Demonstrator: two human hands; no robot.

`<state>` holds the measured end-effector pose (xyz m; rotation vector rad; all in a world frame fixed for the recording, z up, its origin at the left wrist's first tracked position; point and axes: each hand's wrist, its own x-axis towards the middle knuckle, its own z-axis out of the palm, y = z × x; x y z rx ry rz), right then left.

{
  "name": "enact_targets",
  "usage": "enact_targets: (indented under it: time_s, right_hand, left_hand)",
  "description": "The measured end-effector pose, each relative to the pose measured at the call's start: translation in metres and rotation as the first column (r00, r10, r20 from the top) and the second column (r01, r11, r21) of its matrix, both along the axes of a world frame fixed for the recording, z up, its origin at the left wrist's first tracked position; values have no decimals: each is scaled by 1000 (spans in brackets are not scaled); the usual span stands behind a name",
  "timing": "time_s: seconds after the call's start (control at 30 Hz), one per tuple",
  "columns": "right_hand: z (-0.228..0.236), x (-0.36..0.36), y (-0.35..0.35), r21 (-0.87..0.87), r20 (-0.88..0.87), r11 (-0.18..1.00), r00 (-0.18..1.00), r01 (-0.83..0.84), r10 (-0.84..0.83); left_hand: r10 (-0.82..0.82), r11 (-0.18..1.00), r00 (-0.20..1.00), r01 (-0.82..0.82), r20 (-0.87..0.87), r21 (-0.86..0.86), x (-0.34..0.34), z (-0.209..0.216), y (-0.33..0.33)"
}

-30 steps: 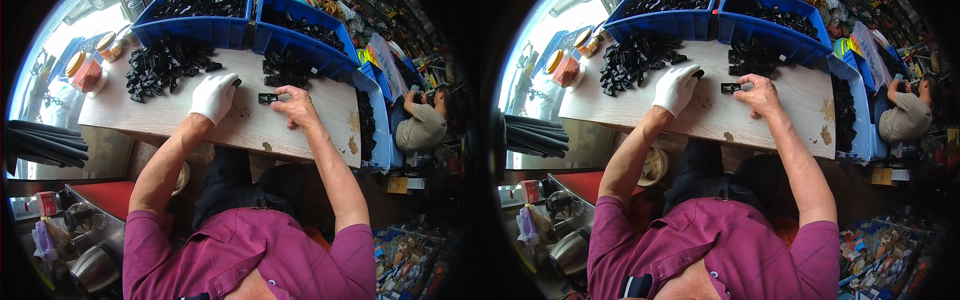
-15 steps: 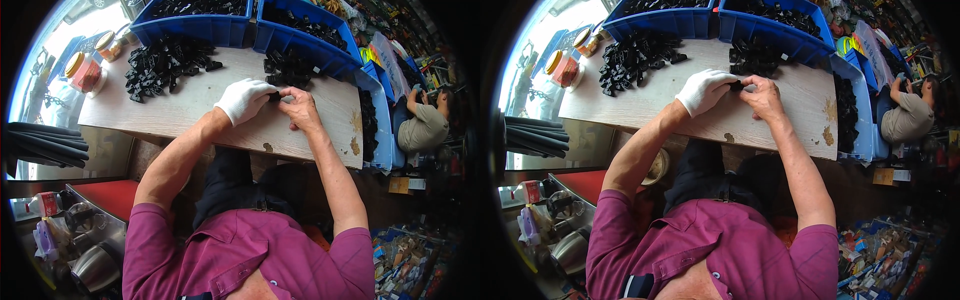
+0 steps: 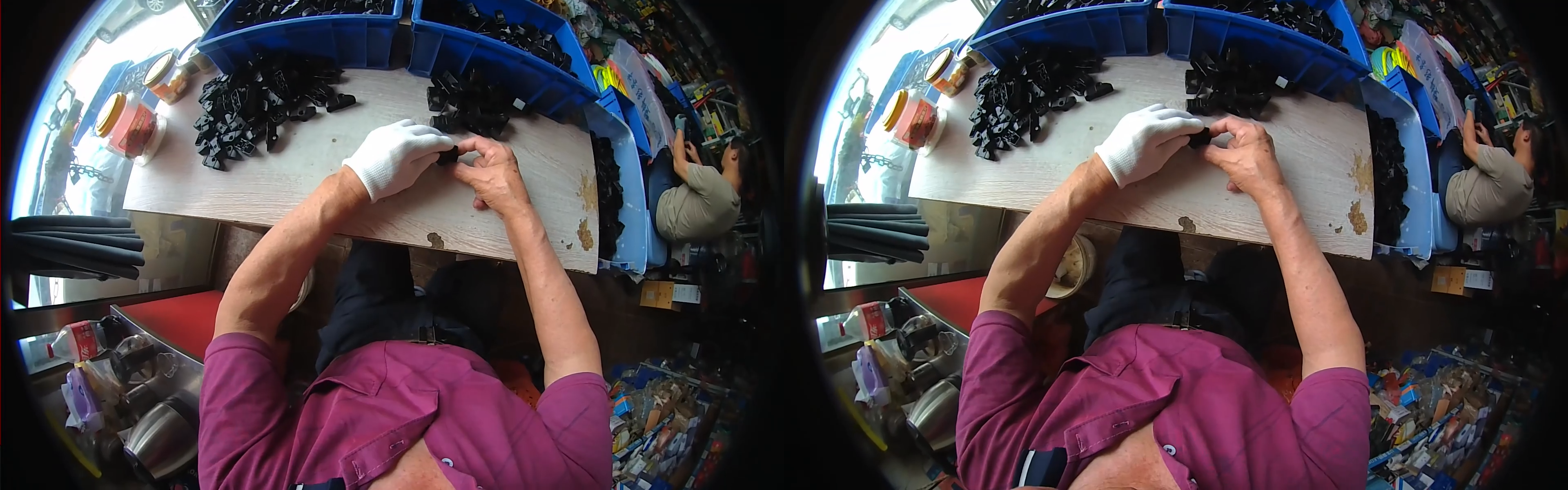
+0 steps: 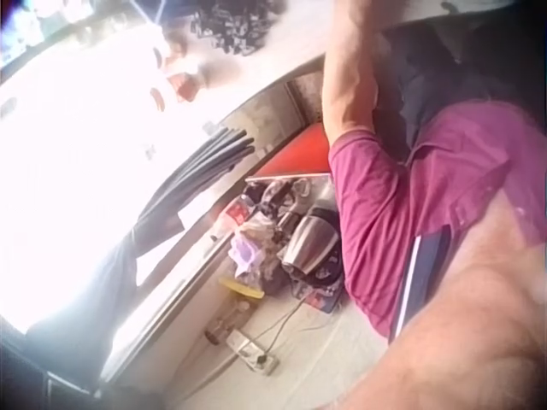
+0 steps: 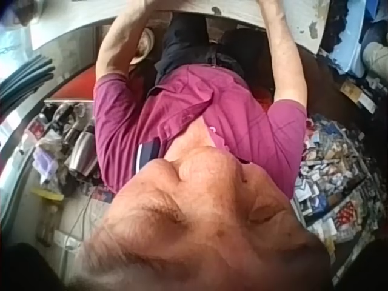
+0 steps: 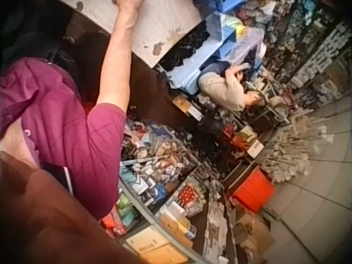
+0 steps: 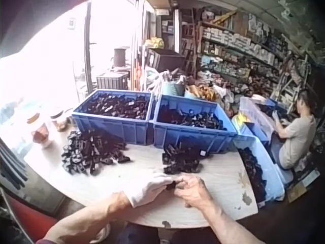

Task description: Picking up small black plastic components from a table and placing them into blue sorting bins.

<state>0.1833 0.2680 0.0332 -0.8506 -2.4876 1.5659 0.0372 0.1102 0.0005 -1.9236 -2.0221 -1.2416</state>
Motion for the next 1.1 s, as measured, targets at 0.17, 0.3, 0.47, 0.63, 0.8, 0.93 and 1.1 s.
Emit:
enact_targets:
  time_s: [0.17,0.3,0.47,0.63,0.8,0.93,1.1]
  right_hand:
    - [0,0,0,-8,-9,1000,1000,-27,27]
    - [0,0,1,-41,-13,999,999,-30,30]
    - [1,0,3,-38,13,998,999,-43,44]
    - [4,-4,1,-52,42,996,996,-79,81]
    - [7,-5,0,36,89,995,992,-89,85]
    - [5,1,-1,6,57,1000,998,-26,25]
    - [-3,17,2,-182,-103,982,992,57,-77]
  left_hand:
    - [20,999,1000,-19,24,-39,0,0,-4]
    - [-8,1000,999,6,-42,-30,1,2,-4]
    - [-5,999,993,1,-121,-33,7,1,-6]
    - [41,997,964,-56,-262,-49,12,-5,-6]
    - [78,996,968,-85,-239,-21,18,0,-7]
    - [443,895,867,-415,-227,161,3,6,-17]
    - [722,589,502,-807,-476,43,-55,-6,-42]
